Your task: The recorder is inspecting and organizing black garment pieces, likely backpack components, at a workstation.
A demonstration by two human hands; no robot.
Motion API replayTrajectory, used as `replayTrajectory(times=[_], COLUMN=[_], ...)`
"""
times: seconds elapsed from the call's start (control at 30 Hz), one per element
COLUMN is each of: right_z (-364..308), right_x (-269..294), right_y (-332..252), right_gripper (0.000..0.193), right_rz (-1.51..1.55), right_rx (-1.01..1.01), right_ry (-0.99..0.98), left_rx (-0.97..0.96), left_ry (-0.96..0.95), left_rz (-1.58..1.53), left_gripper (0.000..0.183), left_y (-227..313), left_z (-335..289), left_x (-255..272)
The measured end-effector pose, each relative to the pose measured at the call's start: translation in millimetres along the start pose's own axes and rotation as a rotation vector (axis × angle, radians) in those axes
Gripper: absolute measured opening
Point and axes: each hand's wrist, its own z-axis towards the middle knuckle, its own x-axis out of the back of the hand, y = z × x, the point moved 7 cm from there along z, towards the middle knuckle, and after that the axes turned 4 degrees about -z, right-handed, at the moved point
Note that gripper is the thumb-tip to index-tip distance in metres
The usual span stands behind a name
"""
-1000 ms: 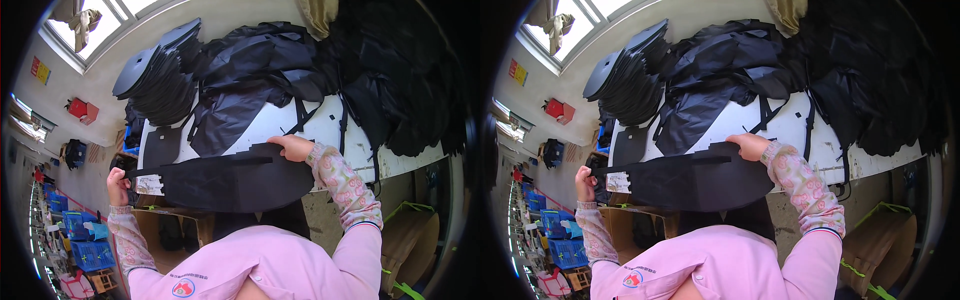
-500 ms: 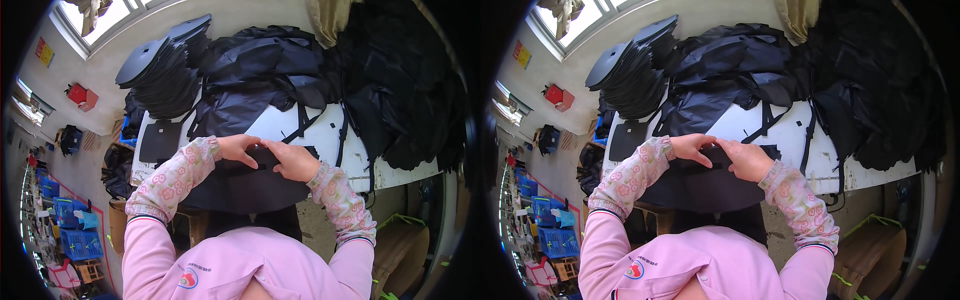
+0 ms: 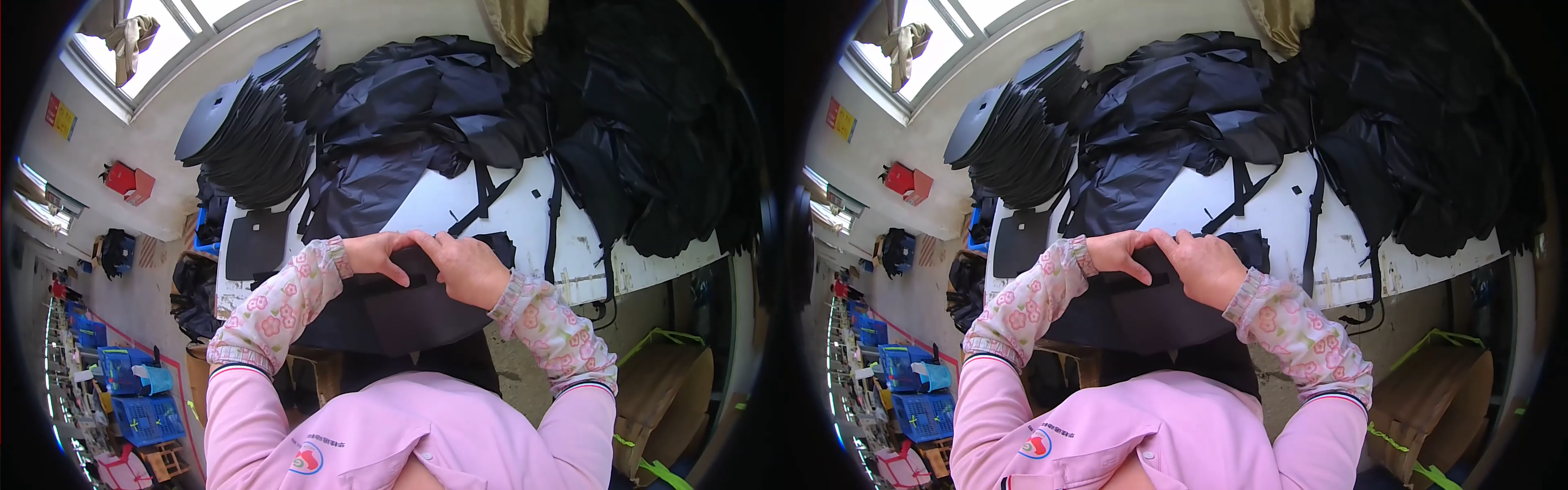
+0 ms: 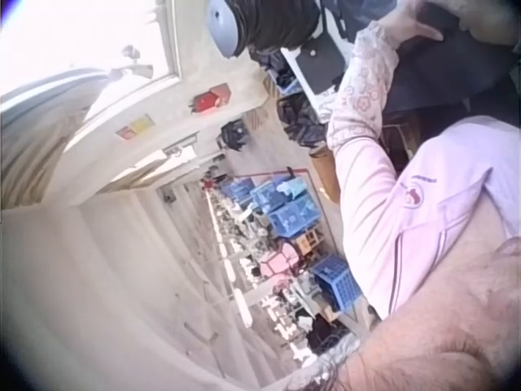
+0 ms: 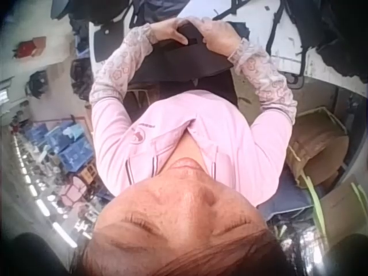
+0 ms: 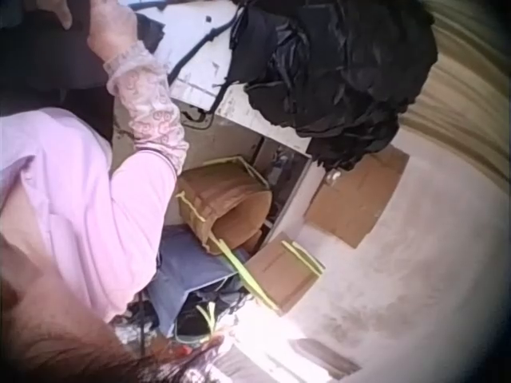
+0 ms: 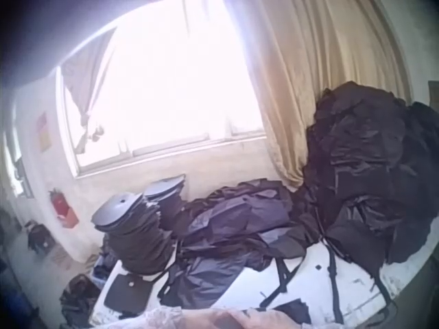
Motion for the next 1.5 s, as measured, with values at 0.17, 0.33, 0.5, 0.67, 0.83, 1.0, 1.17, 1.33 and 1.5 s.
replayTrajectory(times=[0.17, 0.33, 0.5, 0.67, 0.83, 1.0, 1.17, 1.33, 1.5], right_z=[-1.7, -2.3, -2.7, -0.6, 4.5, 11.6, 46.5, 95.8, 168.2], right_x=[0.2, 0.2, 1.1, 2.0, -7.9, -35.1, -15.4, -17.1, -61.8], right_y=[-3.2, -3.1, -0.9, 3.4, 22.4, 69.4, 135.0, 187.6, 150.5], right_gripper=[0.073, 0.073, 0.072, 0.072, 0.074, 0.066, 0.039, 0.032, 0.066], right_rz=[-0.054, -0.085, -0.087, -0.091, -0.084, -0.048, 0.094, -0.021, -0.095], right_rx=[0.008, 0.002, 0.005, -0.016, -0.105, -0.160, -0.236, -0.448, -0.108], right_ry=[0.026, 0.040, 0.061, 0.047, 0.041, 0.036, 0.231, 0.190, -0.006], left_rx=[0.018, -0.017, -0.039, -0.077, 0.014, -0.184, -0.067, -0.067, -0.076], left_ry=[-0.012, -0.009, -0.009, 0.066, 0.298, 0.460, 0.422, 0.430, 0.436], left_rz=[-0.022, -0.001, 0.000, 0.087, 0.274, 1.173, 1.171, 1.136, 1.102], left_gripper=[0.075, 0.078, 0.080, 0.076, 0.068, 0.083, 0.089, 0.086, 0.087], left_y=[-11.9, -10.3, -14.7, -9.6, 1.4, 10.2, -45.2, -44.5, -42.8], left_z=[-0.6, 0.0, 1.2, 1.4, 1.9, -6.5, -8.6, -8.3, -12.0], left_x=[-1.8, -3.4, -3.4, -1.1, 0.0, -62.7, -78.4, -78.7, -78.0])
